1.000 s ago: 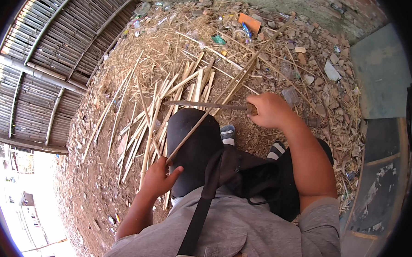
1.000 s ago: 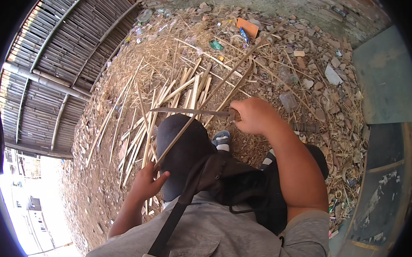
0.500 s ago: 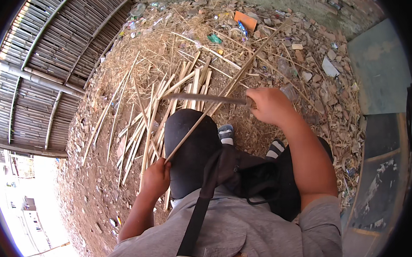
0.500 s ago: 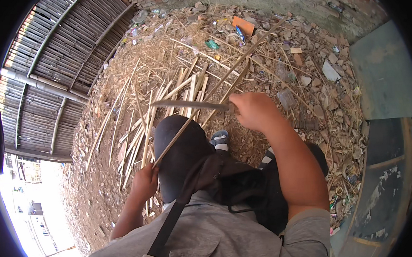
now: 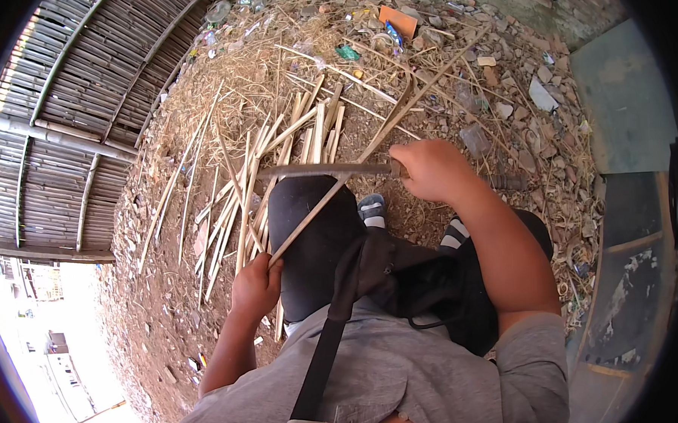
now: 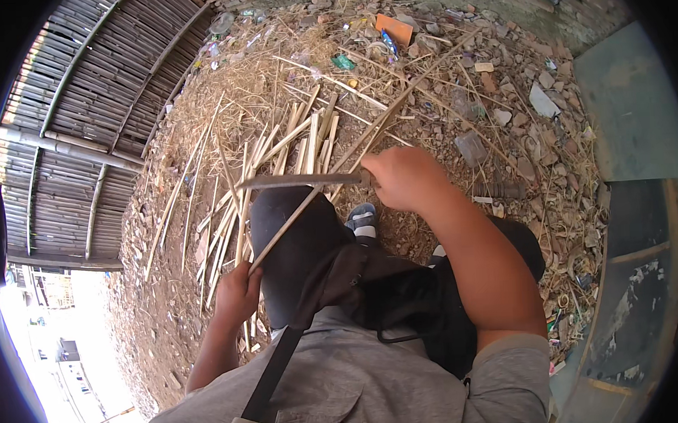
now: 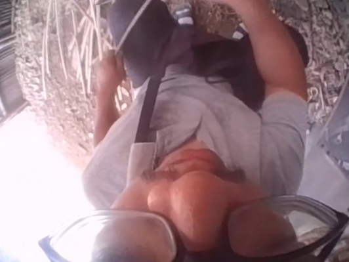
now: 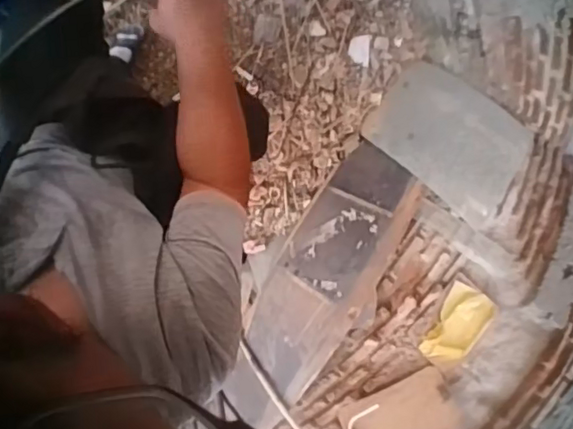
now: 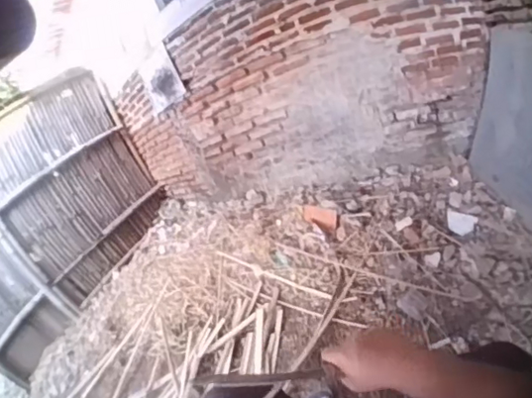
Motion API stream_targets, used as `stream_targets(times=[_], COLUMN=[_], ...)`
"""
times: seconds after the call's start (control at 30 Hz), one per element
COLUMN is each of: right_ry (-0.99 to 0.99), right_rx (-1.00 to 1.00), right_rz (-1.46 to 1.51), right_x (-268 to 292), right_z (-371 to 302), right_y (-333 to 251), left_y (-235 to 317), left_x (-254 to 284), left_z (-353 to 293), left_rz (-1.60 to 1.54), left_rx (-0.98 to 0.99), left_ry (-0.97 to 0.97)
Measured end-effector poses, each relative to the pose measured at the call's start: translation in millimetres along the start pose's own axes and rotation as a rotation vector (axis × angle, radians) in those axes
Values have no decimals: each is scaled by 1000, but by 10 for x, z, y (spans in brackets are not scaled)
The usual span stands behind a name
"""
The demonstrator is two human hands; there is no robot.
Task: The person holds a thin strip of bamboo by hand and repeatedly shaves the surface with a large knife, working outdoors over a pile of wood scraps.
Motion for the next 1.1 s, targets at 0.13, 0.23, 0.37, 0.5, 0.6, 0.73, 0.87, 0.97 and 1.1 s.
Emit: stream_targets(times=[0.13,0.23,0.37,0.5,0.6,0.73,0.87,0.97,1.1], right_ry=[-38,182,19,-17,75,65,74,14,8], right_rx=[-99,-125,-121,-76,-289,-373,-146,29,-84], right_rz=[233,236,134,144,292,258,180,41,104], right_x=[-104,-118,16,-114,-73,39,-19,84,162], right_z=[53,52,40,63,42,-2,-32,-97,-121], right_y=[269,305,120,219,574,557,222,36,173], left_y=[-78,-64,-64,-156,-122,-91,-90,-122,-75], left_x=[-32,-13,38,-4,-22,-31,-43,-41,22], left_z=[76,102,107,160,164,100,114,108,102], left_rz=[8,-19,-138,-127,-135,-113,-141,-109,-89], left_rx=[-30,-27,-4,-56,-12,-19,7,6,-1], left_ry=[15,-10,-87,-61,-42,-12,-39,-35,-43])
Point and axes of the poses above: each hand's wrist, its own z-axis towards the middle knuckle, its own x-axis out of the back of the hand, y = z × x, the point moved 3 cm from there along z, towards the middle knuckle, and after that the axes turned 15 degrees about -z, right-handed, at the moved point
